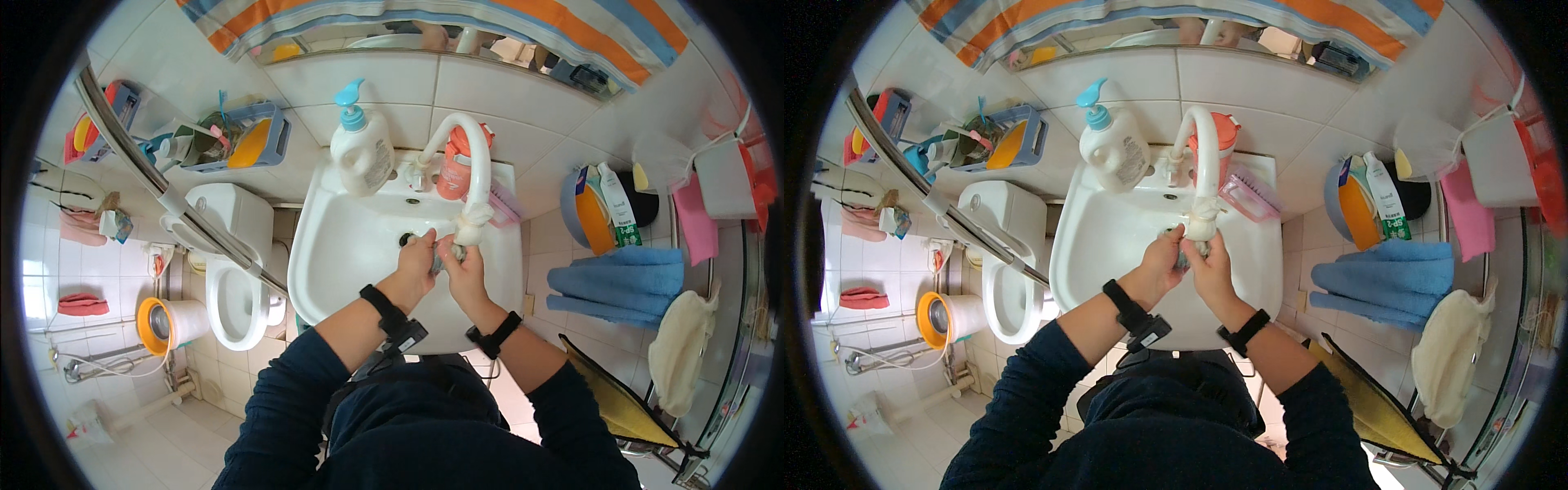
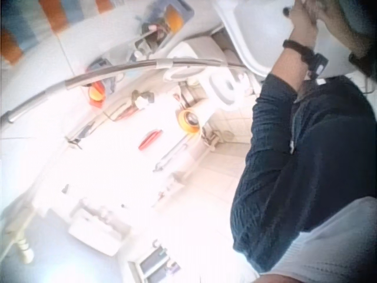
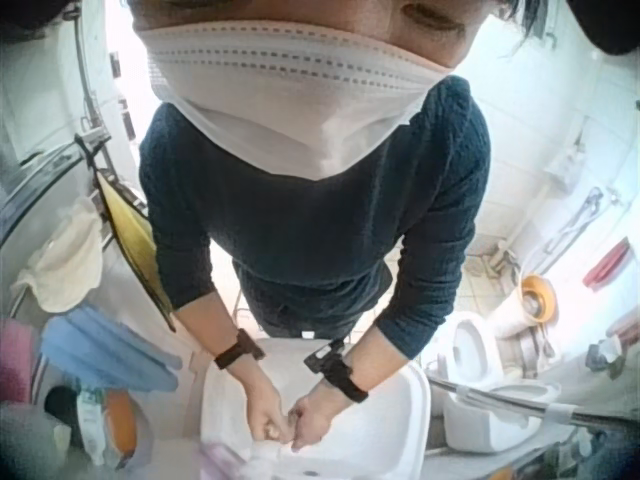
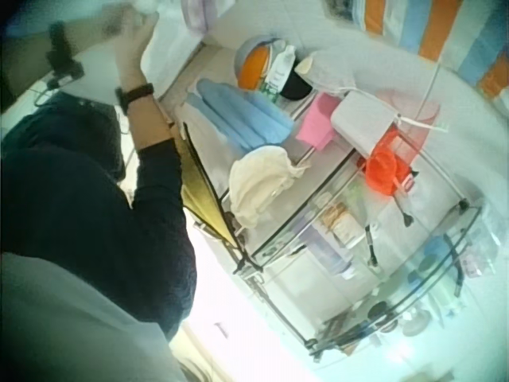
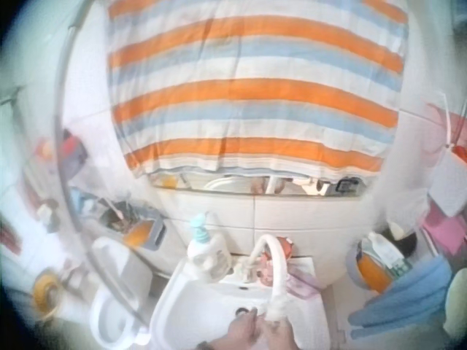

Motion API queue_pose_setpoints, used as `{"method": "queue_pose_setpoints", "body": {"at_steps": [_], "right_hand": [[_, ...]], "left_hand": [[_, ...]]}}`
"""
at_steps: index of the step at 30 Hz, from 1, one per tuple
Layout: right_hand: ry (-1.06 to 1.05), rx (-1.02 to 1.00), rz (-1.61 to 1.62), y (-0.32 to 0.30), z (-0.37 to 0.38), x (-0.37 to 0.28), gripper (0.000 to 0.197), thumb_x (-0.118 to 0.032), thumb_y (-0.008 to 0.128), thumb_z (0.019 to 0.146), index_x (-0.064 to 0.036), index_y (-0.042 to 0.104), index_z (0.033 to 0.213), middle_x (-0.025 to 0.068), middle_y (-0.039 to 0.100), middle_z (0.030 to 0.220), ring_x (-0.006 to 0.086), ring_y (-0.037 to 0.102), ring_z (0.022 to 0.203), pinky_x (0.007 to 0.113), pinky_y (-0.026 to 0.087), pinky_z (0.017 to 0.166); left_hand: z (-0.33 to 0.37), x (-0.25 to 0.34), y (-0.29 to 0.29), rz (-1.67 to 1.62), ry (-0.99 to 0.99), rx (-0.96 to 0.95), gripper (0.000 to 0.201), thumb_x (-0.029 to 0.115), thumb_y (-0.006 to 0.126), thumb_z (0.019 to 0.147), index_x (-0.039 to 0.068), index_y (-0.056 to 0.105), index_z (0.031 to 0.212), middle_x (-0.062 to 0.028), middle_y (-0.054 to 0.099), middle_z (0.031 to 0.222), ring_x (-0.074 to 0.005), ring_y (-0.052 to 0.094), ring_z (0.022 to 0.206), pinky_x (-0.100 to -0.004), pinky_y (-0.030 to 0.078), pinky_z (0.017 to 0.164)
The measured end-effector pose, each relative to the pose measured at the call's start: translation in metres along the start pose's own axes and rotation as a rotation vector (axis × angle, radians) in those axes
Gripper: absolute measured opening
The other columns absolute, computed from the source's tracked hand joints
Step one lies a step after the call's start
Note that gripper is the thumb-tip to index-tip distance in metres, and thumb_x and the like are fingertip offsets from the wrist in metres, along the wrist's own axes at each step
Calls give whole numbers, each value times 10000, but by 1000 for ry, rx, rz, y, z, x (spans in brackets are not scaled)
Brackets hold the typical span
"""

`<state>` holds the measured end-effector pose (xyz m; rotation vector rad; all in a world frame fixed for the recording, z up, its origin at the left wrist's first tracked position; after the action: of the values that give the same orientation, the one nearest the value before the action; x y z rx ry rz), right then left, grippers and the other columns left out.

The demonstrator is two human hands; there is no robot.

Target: The person washes a small piece of cloth by hand in a bathroom sink, repeatedly rubbing and rinsing it under running water. They then wash their hands with soap and rinse them under the tap.

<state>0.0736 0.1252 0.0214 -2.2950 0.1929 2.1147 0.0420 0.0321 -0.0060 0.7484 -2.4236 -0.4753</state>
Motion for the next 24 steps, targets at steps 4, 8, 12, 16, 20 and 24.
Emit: {"method": "queue_pose_setpoints", "body": {"at_steps": [4,8,12,16,20,24], "right_hand": [[325,221,530,15,7,19,209,-242,551,912,-77,479,1017,41,554,984,144,555,842,306,480,700],[596,196,660,13,13,33,247,-319,502,930,-94,481,1029,38,550,971,158,562,849,318,492,723],[718,15,796,5,15,51,252,-361,471,935,-115,515,965,39,559,949,171,564,838,347,491,745],[833,-326,905,-6,15,59,236,-345,481,932,-122,538,880,35,568,907,165,559,837,343,482,749],[907,-594,919,-8,17,43,185,-297,480,933,-120,528,904,29,561,887,161,561,842,338,476,776],[847,-474,742,-3,16,10,157,-256,498,925,-102,496,955,27,552,904,166,563,846,386,467,831]], "left_hand": [[-7,-7,8,436,502,299,107,-21,528,820,35,438,807,-45,525,654,-142,496,542,-305,380,471],[-27,1,8,988,1121,201,132,-41,572,744,26,460,755,-107,489,666,-235,495,616,-358,394,547],[-48,8,8,1212,1338,-61,187,-53,606,643,36,483,751,-148,472,729,-333,470,736,-404,404,656],[-63,9,1,1357,1409,-314,222,-41,618,605,49,490,763,-139,473,784,-345,467,750,-416,402,685],[-63,11,-8,1343,1494,-493,232,-36,616,603,58,480,766,-131,471,813,-352,461,773,-418,401,721],[-60,15,-16,1272,1433,-417,216,-8,606,679,61,472,834,-133,471,834,-352,452,836,-403,391,777]]}}
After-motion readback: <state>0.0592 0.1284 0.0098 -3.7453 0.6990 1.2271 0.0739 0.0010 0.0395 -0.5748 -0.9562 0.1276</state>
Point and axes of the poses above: each hand's wrist, its own z-axis towards the middle knuckle, its own y-axis out of the palm, x = y × z, the point moved 1 cm from there along z, towards the middle knuckle
